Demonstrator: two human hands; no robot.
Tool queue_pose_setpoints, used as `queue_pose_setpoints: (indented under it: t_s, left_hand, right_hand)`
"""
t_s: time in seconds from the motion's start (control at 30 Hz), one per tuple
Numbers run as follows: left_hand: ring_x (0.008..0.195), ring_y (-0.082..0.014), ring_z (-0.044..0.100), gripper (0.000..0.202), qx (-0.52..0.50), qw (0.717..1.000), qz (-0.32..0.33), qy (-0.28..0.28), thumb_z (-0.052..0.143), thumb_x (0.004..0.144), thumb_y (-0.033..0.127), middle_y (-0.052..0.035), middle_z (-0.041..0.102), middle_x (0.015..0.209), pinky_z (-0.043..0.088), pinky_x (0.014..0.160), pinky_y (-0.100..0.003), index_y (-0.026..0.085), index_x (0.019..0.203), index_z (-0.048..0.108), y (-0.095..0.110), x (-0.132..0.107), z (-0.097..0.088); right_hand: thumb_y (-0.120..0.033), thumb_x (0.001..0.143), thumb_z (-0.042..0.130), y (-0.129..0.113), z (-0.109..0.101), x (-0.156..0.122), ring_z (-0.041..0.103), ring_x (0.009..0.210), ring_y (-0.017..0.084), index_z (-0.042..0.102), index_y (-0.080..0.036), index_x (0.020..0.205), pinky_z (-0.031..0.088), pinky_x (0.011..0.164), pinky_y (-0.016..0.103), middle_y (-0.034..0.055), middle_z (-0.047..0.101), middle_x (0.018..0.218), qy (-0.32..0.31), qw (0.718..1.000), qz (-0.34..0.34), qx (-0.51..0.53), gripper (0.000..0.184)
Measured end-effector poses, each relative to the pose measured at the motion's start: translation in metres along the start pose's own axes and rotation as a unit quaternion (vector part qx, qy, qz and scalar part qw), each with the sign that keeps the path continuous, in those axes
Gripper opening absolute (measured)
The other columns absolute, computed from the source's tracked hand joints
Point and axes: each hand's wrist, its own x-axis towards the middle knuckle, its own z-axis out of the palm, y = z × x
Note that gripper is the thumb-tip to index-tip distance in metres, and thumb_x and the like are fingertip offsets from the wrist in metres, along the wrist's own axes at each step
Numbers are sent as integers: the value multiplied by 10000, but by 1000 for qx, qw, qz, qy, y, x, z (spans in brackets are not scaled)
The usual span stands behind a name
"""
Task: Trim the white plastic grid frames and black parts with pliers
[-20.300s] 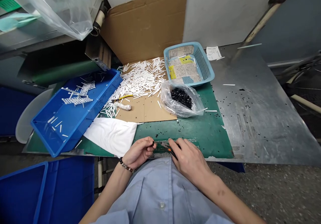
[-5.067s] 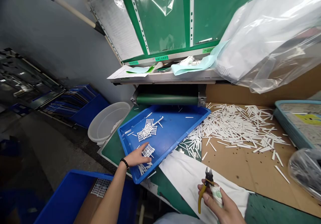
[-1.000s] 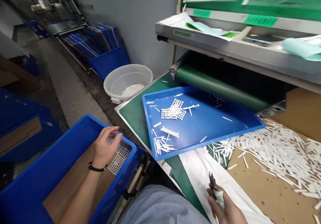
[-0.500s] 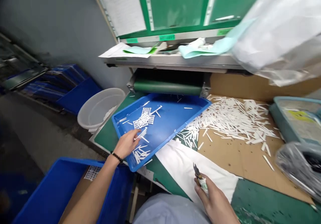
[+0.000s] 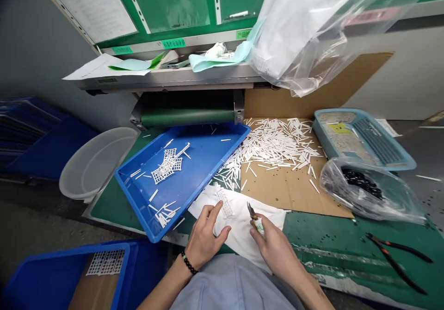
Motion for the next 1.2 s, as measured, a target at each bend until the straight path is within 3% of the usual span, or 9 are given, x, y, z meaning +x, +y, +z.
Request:
queue_pose_setpoints:
  t_s: [0.1, 0.27, 0.4, 0.47, 0.53, 0.63, 0.87, 1.07, 1.2]
  left_hand:
    - [1210, -286, 477, 775, -7, 1000, -17, 3, 681, 778, 341, -148, 451, 1257, 457, 1011, -453, 202, 1442, 306, -6, 2, -4]
    - [1419, -373, 182, 1052, -9, 999, 5, -52, 785, 627, 528, -161, 153, 1542, 305, 1119, -556, 233, 1476, 239, -9, 26, 6]
    - [1390, -350, 286, 711, -12, 1000, -5, -21, 737, 718, 436, -166, 227, 1526, 361, 1102, -516, 192, 1326, 463, -8, 32, 23]
    - [1375, -312, 332, 516, -26, 1000, 5, 15, 698, 765, 352, -165, 276, 1506, 392, 1095, -453, 171, 1219, 534, -7, 29, 23]
    - [1386, -307, 312, 473, -43, 998, 20, 52, 693, 763, 315, -164, 244, 1520, 399, 1093, -433, 162, 1185, 542, -7, 22, 20]
    - [1397, -313, 291, 481, -66, 994, 26, 79, 689, 751, 262, -164, 197, 1539, 399, 1093, -438, 158, 1191, 524, -12, 9, 19]
    - [1379, -303, 327, 562, -118, 989, -49, 78, 728, 730, 326, -159, 345, 1473, 365, 1109, -490, 189, 1213, 476, -36, -10, 46]
    - [1358, -282, 370, 1024, -187, 975, -94, 77, 752, 706, 364, -160, 357, 1474, 415, 1082, -457, 200, 1479, 100, -40, -10, 52]
    - [1359, -273, 371, 1008, -195, 972, -107, 70, 759, 692, 344, -136, 369, 1478, 403, 1100, -444, 207, 1474, 138, -41, -10, 50]
  right_hand:
    - [-462, 888, 417, 8, -3, -3, 557, 1124, 237, 461, -227, 1200, 402, 927, 333, 97, 612, 1211, 3, 1000, 10, 2, 393]
    - [-450, 896, 397, 9, -1, -6, 562, 1099, 249, 450, -222, 1211, 403, 919, 359, 108, 604, 1211, -2, 1000, 1, -17, 392]
    - [-415, 900, 385, 1, 0, -10, 552, 1109, 259, 437, -219, 1232, 405, 913, 372, 110, 588, 1222, 2, 999, -3, -37, 389]
    - [-385, 904, 383, -5, -1, -12, 547, 1115, 251, 428, -228, 1244, 403, 911, 364, 98, 583, 1221, -4, 999, -6, -46, 378]
    - [-342, 907, 378, -13, -1, -12, 537, 1128, 235, 427, -237, 1241, 394, 919, 349, 84, 565, 1237, -16, 998, -22, -59, 353]
    - [-265, 902, 382, -26, 2, -5, 537, 1115, 228, 440, -216, 1216, 385, 913, 336, 92, 536, 1238, -43, 992, -45, -108, 323]
    - [-160, 865, 421, -46, 21, 23, 583, 987, 270, 516, -123, 1062, 389, 799, 336, 142, 566, 1046, -139, 955, -14, -261, 222]
    - [-130, 842, 422, -50, 31, 34, 585, 963, 273, 510, -110, 1095, 372, 775, 333, 157, 563, 1068, -172, 930, -13, -324, 268]
    - [-147, 855, 405, -54, 36, 41, 588, 933, 259, 505, -115, 1089, 364, 746, 322, 147, 568, 1049, -179, 919, -7, -351, 257]
